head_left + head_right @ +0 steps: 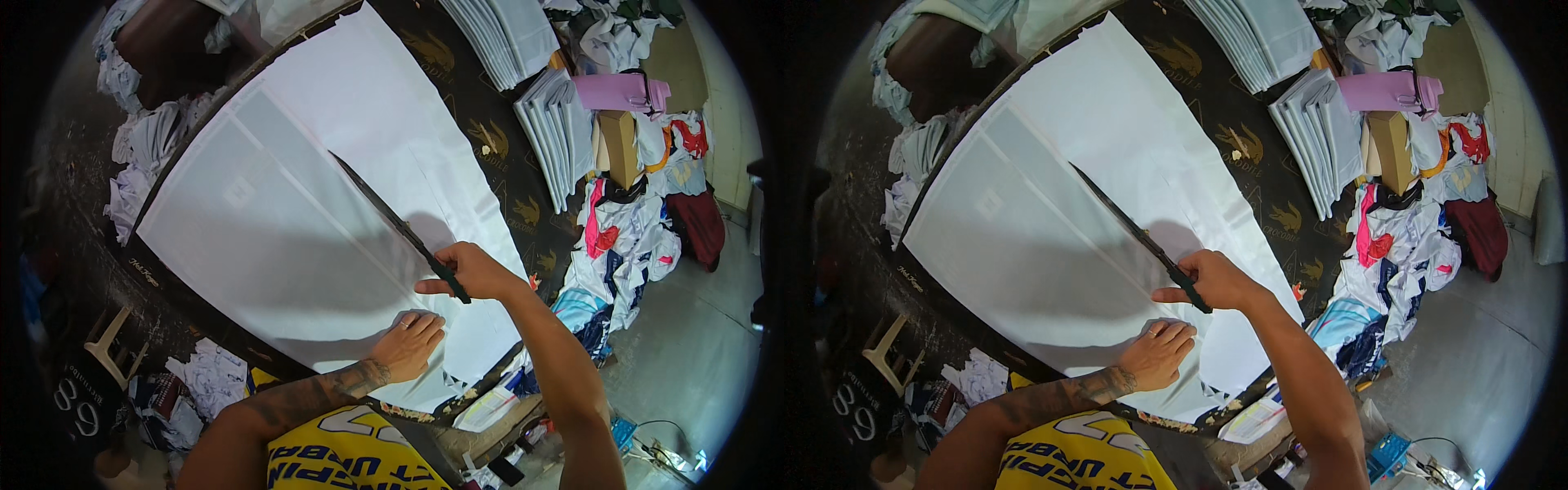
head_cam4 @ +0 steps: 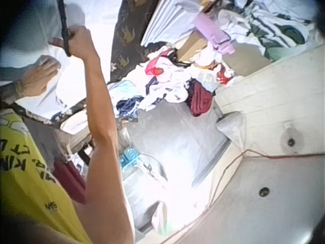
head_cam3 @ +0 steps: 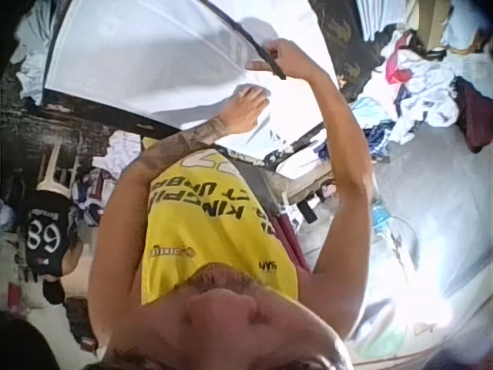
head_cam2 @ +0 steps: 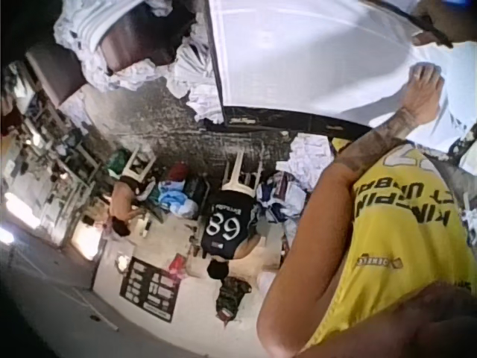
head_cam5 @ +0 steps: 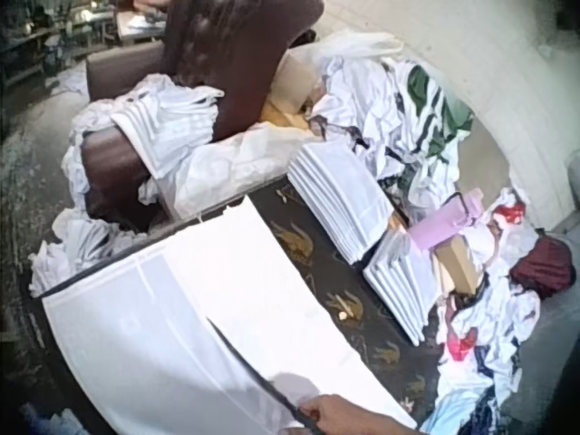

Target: The person cuts a large white sheet of fabric or paper on a cluttered table using shears. They repeatedly position the sheet, cut along straight lines, and trim edges, then place the cut pieces aside among other fabric scraps.

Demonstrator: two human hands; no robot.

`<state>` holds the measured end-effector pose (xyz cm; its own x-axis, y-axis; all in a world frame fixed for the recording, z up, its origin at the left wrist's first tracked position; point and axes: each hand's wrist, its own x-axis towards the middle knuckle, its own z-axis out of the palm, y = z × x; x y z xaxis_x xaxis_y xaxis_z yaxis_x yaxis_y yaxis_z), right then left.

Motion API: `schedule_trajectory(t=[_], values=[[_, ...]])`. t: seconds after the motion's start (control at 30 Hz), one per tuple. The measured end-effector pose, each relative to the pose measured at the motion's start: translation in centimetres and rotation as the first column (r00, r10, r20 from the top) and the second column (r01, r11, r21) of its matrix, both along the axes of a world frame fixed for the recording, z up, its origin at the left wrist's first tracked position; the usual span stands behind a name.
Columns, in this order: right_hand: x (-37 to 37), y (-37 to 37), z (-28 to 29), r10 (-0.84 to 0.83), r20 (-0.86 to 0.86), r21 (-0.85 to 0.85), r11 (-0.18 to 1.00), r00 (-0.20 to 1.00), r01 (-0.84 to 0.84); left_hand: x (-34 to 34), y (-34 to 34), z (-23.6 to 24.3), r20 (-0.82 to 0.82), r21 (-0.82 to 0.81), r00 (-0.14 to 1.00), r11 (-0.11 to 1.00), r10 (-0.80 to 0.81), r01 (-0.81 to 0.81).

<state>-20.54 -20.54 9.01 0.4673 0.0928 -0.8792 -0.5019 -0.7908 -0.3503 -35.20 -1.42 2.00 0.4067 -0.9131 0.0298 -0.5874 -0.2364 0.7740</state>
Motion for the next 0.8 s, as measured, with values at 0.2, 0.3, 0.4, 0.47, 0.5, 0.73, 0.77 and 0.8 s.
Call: schedule_trajectory(t=[0.2, 0.3, 0.4, 0.47, 0.5, 0.73, 0.77, 0.8], values=[[3.8, 2.2, 0.2, 0.028, -0.021, -0.011, 1.000, 0.999, -0.028, 1.0, 0.3, -0.2, 0.016, -0.054, 1.000, 0.998, -0.011, 0.012], [5.6, 3.4, 0.2, 0.021, -0.016, -0.011, 1.000, 1.000, -0.022, 0.3, 0.1, -1.1, -0.048, -0.083, 0.999, 0.996, -0.021, 0.017], [7.8, 4.9, 0.1, -0.002, 0.036, -0.016, 1.000, 0.999, 0.002, -0.2, 0.1, -1.3, -0.085, -0.097, 0.996, 0.995, -0.011, 0.003], [9.1, 5.8, 0.3, 0.106, 0.036, -0.012, 0.994, 0.994, -0.105, -0.1, 0.2, -1.1, -0.057, -0.077, 0.998, 0.997, -0.004, 0.000], [9.4, 6.1, 0.6, 0.169, -0.010, -0.064, 0.983, 0.985, -0.170, 0.2, 0.3, -1.0, -0.069, -0.066, 0.997, 0.998, -0.030, 0.026], [13.3, 8.2, -1.4, 0.062, 0.138, -0.032, 0.998, 0.989, -0.058, -0.7, -0.3, -1.6, 0.012, -0.076, 1.000, 0.997, 0.009, -0.008], [13.5, 8.5, -1.6, 0.058, 0.075, -0.099, 0.994, 0.995, -0.051, -1.0, -0.5, -1.6, -0.018, -0.084, 1.000, 0.996, 0.008, -0.010], [13.9, 8.5, -1.5, 0.082, 0.073, -0.085, 0.994, 0.994, -0.076, -1.0, -0.4, -1.5, -0.048, -0.082, 0.999, 0.996, 0.023, -0.027]])
